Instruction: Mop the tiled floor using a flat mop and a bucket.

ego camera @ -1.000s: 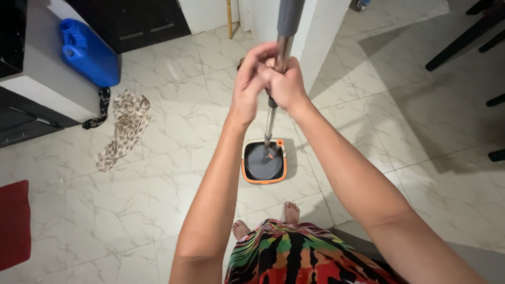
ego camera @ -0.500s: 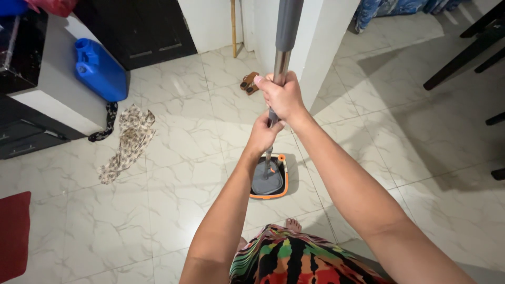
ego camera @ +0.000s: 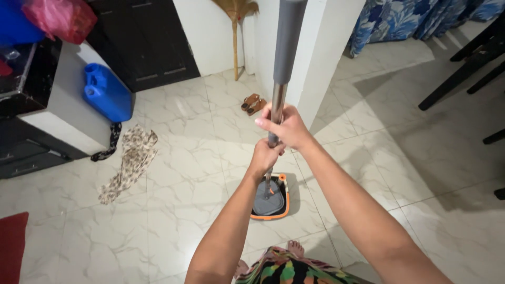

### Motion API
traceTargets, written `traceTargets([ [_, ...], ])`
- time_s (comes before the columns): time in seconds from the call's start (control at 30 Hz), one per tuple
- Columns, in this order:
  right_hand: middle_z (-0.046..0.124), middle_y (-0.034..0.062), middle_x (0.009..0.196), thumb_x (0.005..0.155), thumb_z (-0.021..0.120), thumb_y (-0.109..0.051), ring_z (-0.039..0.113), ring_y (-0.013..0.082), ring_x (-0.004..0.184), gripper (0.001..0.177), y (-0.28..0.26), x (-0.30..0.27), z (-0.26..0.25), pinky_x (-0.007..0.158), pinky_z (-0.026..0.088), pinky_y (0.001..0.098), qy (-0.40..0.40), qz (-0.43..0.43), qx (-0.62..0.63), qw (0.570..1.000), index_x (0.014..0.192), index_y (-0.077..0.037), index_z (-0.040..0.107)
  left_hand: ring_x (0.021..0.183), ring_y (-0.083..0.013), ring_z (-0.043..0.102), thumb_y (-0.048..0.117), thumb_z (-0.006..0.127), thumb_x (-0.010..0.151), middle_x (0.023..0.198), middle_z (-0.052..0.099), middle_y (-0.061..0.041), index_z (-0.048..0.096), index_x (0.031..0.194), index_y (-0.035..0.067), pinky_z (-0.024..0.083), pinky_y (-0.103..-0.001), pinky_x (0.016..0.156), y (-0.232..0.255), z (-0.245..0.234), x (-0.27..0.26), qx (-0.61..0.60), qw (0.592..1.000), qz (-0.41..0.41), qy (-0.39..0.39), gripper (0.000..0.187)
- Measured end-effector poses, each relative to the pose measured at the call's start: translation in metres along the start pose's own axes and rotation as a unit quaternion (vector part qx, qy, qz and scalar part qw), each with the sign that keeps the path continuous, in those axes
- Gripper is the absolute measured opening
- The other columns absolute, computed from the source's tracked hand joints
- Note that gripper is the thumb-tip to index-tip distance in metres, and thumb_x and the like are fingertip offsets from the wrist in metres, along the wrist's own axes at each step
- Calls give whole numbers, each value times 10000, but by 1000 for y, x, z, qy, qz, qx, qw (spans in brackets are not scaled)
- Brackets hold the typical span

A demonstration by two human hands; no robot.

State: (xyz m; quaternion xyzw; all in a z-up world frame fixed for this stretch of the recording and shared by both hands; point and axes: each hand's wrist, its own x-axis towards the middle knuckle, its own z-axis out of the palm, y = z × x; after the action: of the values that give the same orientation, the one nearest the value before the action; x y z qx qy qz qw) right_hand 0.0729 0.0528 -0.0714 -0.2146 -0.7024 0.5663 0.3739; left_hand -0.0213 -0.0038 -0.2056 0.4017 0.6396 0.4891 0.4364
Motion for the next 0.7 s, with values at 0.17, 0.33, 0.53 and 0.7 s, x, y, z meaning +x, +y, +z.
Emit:
traceTargets([
  [0.17,571,-29,653,915,770,-154,519,63,578,220,-17,8,-2,532,458,263,51,24,50,997,781,-83,611,659,-113,597,91,691,816,719,679,-38,704,813,-4,486,-293,606,35,-3,4,-45,997,55,-23,96],
  [0.33,504,-26,560,941,731,-130,459,65,460,306,-75,27,-2,432,394,255,73,42,121,989,726,-99,517,650,-121,645,34,627,820,706,676,-33,628,854,21,514,-277,590,118,-11,4,-94,989,102,-43,36],
  [0.53,446,-46,551,985,718,-134,374,41,446,432,-71,40,-3,403,302,252,87,15,173,981,681,-135,410,656,-175,607,-10,577,828,734,657,-102,616,889,-36,464,-346,571,132,-5,13,-51,991,120,-22,77],
  [0.7,428,-46,532,942,728,-111,362,48,429,411,-68,41,-2,387,267,258,109,55,161,979,656,-126,434,882,-136,635,38,592,894,919,709,-72,658,969,-17,525,-322,775,118,0,17,-101,979,176,-13,114],
])
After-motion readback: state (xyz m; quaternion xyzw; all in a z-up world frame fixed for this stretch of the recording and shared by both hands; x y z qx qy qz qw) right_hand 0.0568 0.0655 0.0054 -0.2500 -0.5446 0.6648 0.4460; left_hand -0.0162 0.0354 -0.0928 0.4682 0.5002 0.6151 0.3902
